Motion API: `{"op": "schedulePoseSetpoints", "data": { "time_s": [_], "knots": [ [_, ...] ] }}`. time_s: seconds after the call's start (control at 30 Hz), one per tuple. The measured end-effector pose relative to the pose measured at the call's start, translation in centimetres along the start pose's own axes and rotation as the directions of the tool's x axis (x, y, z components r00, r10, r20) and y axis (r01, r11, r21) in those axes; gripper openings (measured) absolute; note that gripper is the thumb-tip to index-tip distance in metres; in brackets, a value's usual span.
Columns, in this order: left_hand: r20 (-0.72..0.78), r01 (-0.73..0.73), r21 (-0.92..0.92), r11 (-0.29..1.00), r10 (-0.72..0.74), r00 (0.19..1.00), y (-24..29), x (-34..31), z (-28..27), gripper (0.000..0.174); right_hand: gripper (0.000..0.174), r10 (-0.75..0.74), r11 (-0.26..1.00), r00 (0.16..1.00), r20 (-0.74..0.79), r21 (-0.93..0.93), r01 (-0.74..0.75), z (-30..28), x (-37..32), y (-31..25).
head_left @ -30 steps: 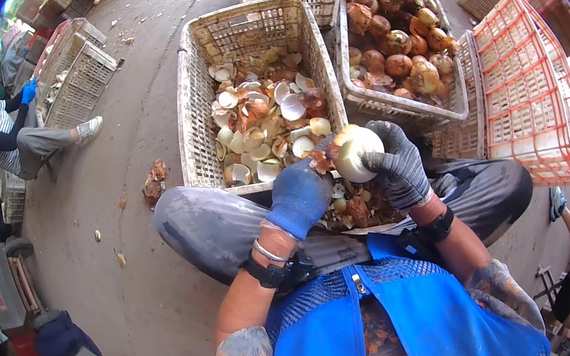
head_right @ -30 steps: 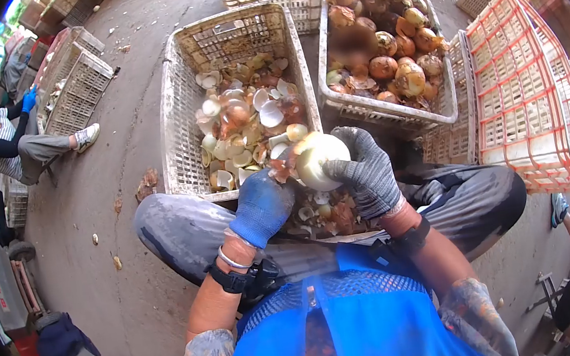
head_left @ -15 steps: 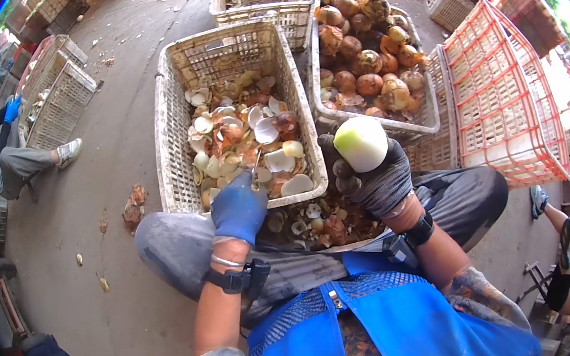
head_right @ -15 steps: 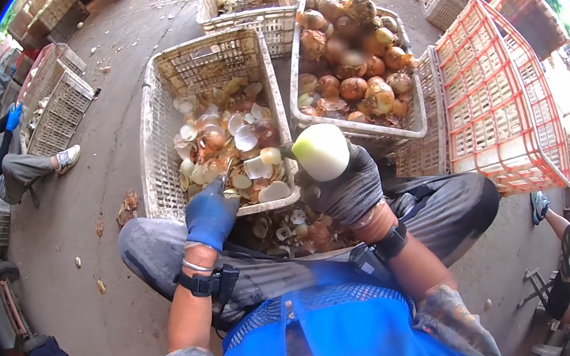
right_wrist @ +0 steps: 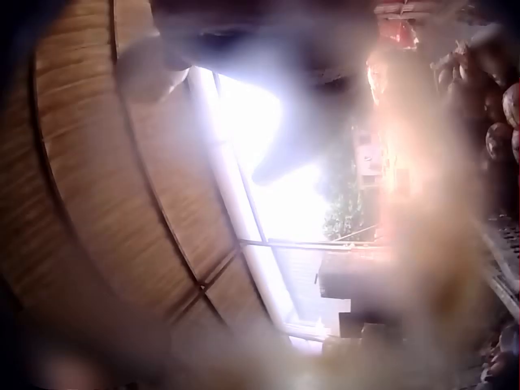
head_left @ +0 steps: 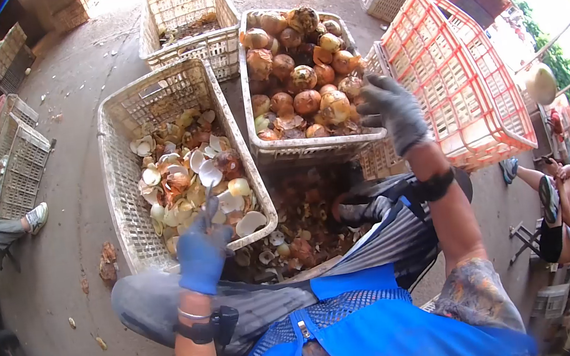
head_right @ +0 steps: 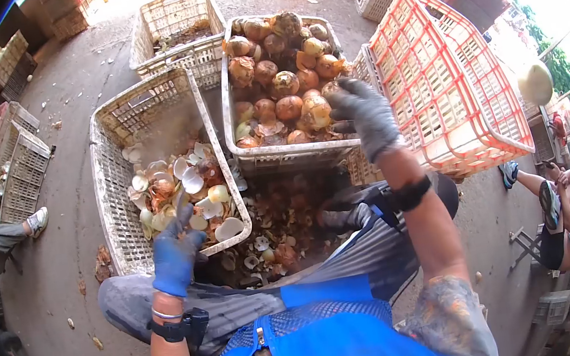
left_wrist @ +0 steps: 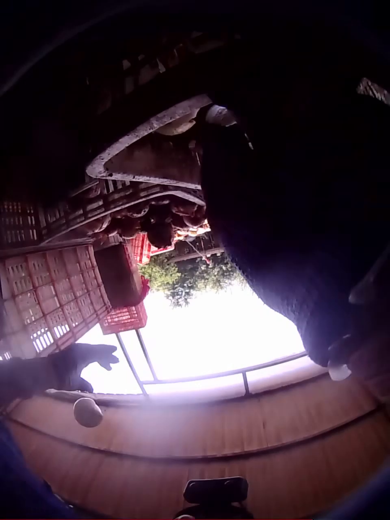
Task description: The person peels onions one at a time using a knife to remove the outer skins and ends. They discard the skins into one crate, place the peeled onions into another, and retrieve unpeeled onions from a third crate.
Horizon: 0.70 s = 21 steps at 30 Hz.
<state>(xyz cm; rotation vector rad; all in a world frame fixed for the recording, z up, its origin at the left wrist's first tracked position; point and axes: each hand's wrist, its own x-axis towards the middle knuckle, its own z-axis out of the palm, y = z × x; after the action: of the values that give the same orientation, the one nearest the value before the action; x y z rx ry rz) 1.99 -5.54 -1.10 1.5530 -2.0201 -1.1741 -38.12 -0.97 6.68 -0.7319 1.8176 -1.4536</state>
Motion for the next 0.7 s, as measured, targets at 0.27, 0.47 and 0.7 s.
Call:
{"op": "schedulePoseSetpoints", "data": {
  "time_s": [0.27, 0.47, 0.7],
  "knots": [
    [-0.074, 0.242, -0.546, 0.802, -0.334, 0.94, -1.3, 1.7, -2.1, 0.072, 0.075, 0.051, 0.358, 0.994, 0.096, -0.931, 0.071, 3.6, 12.4, 7.3],
    [-0.016, 0.252, -0.558, 0.791, -0.314, 0.949, 1.2, 0.0, -2.0, 0.058, 0.078, 0.011, 0.5, 1.0, -0.012, -0.866, -0.015, 3.5, 13.0, 8.5],
    [0.196, 0.125, -0.83, 0.544, 0.074, 0.978, 8.1, 1.3, 1.8, 0.075, 0.075, -0.064, 0.976, 0.797, 0.601, 0.204, -0.075, 6.9, -0.3, 0.1]
  ]
}}
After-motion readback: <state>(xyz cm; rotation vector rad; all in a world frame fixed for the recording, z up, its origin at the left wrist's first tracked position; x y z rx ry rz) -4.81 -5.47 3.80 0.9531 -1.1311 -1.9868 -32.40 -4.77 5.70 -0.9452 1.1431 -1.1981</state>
